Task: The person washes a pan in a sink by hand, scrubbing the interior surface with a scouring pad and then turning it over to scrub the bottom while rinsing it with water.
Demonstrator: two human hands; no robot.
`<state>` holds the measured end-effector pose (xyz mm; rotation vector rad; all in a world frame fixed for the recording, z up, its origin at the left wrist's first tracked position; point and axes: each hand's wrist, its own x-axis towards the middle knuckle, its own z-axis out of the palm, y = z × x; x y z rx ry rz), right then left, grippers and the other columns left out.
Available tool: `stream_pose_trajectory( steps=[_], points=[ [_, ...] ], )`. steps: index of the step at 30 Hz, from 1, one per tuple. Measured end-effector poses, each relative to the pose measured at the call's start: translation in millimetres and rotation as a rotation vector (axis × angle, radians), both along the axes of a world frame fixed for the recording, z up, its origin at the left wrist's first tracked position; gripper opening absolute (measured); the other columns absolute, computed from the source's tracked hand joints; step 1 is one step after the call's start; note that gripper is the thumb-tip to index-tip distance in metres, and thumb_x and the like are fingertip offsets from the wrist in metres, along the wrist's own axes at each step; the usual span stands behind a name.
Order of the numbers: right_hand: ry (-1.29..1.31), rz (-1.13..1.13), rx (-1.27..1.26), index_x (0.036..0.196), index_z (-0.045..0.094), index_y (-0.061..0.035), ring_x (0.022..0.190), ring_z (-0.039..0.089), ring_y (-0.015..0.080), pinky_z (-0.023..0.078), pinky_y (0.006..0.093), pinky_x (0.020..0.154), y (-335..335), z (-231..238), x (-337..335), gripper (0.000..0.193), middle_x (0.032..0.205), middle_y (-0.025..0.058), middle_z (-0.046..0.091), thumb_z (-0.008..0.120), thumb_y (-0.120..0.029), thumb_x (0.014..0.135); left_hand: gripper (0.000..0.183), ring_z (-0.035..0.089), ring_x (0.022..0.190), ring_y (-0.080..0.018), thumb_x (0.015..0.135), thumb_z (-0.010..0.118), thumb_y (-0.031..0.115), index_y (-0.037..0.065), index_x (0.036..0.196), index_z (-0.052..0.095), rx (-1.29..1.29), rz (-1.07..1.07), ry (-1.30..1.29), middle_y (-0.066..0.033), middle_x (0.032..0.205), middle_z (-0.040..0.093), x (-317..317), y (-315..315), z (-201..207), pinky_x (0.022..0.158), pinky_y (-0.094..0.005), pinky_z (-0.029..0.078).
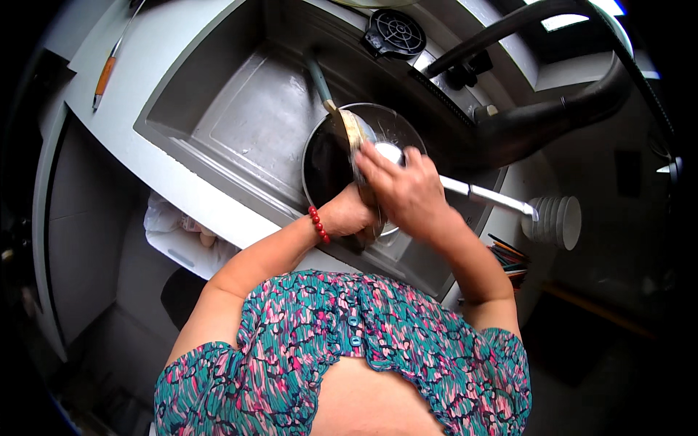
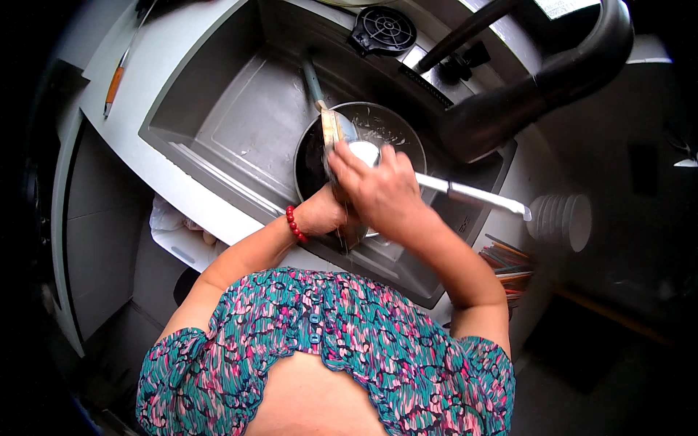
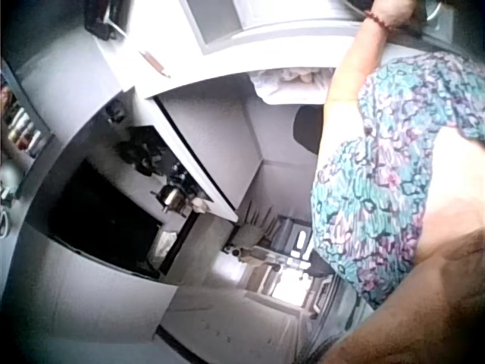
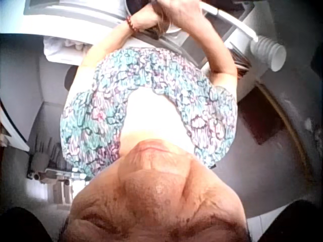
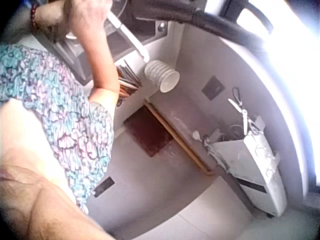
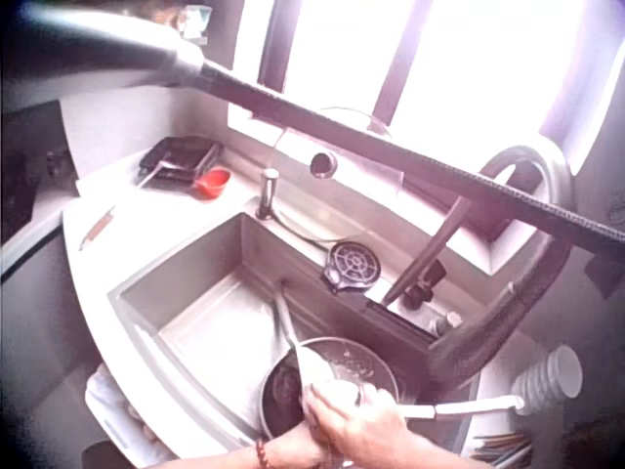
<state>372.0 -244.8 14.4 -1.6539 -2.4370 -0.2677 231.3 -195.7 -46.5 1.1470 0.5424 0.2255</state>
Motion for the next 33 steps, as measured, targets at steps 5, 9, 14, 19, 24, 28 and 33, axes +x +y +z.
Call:
stream_pose_trajectory(
  steps=[5,9,14,19,24,28,33],
  points=[
    [-0.03,-0.112,-0.047,0.121,0.061,-0.011,0.081,0.058,0.0298,0.045,0.0366,0.066,4.2,3.8,-10.1,0.045,0.128,-0.0012,0.057,0.059,-0.014,0.076,0.02,0.056,0.049,-0.014,0.061,0.06,-0.007,-0.003,0.08,0.057,-0.045,-0.099,-0.055,-0.0067,0.06,0.056,1.2,4.2,-6.0,0.038,-0.029,0.042],
    [-0.003,-0.209,-0.168,0.119,0.06,-0.0105,0.081,0.059,0.0312,0.046,0.0398,0.069,31.7,11.2,-14.2,0.04,0.127,-0.0002,0.057,0.059,-0.013,0.079,0.017,0.058,0.047,-0.019,0.057,0.06,-0.008,-0.004,0.073,0.055,-0.056,-0.215,0.039,-0.0078,0.057,0.056,-1.1,9.0,2.6,0.037,-0.0298,0.041],
    [-0.095,-0.044,-0.017,0.121,0.061,-0.0086,0.077,0.053,0.0267,0.042,0.0345,0.062,-19.1,9.2,-16.1,0.046,0.133,0.0007,0.055,0.057,-0.015,0.076,0.032,0.056,0.052,-0.0131,0.071,0.062,0.0,-0.001,0.102,0.055,0.065,-0.115,-0.072,-0.006,0.075,0.059,-4.2,4.9,3.2,0.039,-0.0275,0.04],
    [-0.103,-0.152,-0.054,0.12,0.059,-0.0068,0.078,0.055,0.0294,0.043,0.0375,0.066,12.9,15.1,-16.7,0.047,0.131,0.0003,0.055,0.059,-0.011,0.073,0.024,0.054,0.046,-0.0134,0.067,0.061,-0.003,-0.002,0.09,0.057,-0.002,-0.252,0.039,-0.0053,0.062,0.056,2.5,7.6,-3.9,0.038,-0.0264,0.039],
    [-0.076,-0.117,-0.09,0.12,0.059,-0.0066,0.078,0.054,0.0294,0.041,0.0385,0.062,14.1,16.3,-16.2,0.048,0.131,0.0021,0.054,0.059,-0.01,0.073,0.027,0.055,0.047,-0.0147,0.064,0.063,-0.005,-0.002,0.09,0.056,-0.027,-0.284,0.055,-0.0054,0.059,0.055,-3.3,8.5,4.3,0.04,-0.028,0.042],
    [-0.096,-0.06,-0.052,0.123,0.06,-0.0078,0.077,0.052,0.0273,0.039,0.0355,0.061,-10.1,14.2,-17.6,0.051,0.133,0.0021,0.054,0.059,-0.011,0.072,0.027,0.055,0.047,-0.0155,0.067,0.063,-0.004,-0.003,0.093,0.056,-0.067,-0.21,0.073,-0.0058,0.059,0.056,-5.3,10.1,11.2,0.04,-0.0292,0.042],
    [-0.045,-0.198,-0.283,0.124,0.055,-0.0108,0.083,0.058,0.0333,0.044,0.0431,0.069,46.8,22.9,-15.7,0.046,0.125,0.0004,0.054,0.058,-0.007,0.078,0.007,0.057,0.043,-0.0182,0.059,0.061,-0.001,-0.003,0.064,0.056,-0.164,-0.16,0.018,-0.0101,0.054,0.057,-5.3,5.9,0.9,0.038,-0.0287,0.044]
  ],
)
